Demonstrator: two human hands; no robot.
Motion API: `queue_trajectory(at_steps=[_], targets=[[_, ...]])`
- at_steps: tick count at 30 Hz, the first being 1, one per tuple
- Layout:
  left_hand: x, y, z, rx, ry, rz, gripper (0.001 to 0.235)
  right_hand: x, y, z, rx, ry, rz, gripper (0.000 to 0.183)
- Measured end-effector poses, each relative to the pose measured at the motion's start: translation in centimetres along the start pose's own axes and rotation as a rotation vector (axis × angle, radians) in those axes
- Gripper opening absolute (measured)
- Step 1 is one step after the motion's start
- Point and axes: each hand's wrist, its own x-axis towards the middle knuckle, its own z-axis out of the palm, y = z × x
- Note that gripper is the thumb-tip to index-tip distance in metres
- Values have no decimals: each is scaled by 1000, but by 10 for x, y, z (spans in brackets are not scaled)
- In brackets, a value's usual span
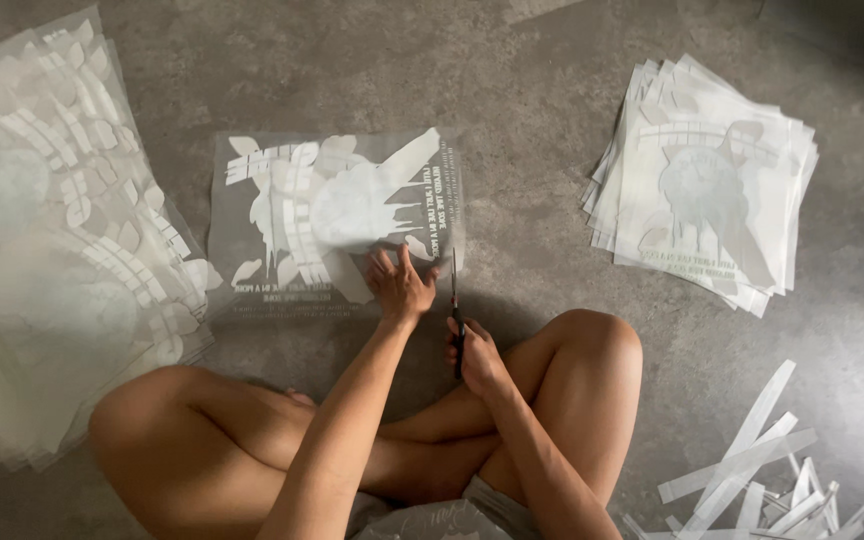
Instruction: The person sits on the floor and uses scissors to cut along the edges of a printed design on a sheet of paper. They repeatedly trim the paper, separating the design from the surrounding sheet, and place the finished cutouts into a pile.
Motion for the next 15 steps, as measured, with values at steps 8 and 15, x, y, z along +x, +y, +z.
queue_trajectory(at_steps=[8,15], targets=[[1,5,-12,-194,-21,-136,88,12,13,-12,-57,-4,-37,18],[8,-15,-10,-264,-268,-164,107,3,10,-4,-55,-1,-28,12]])
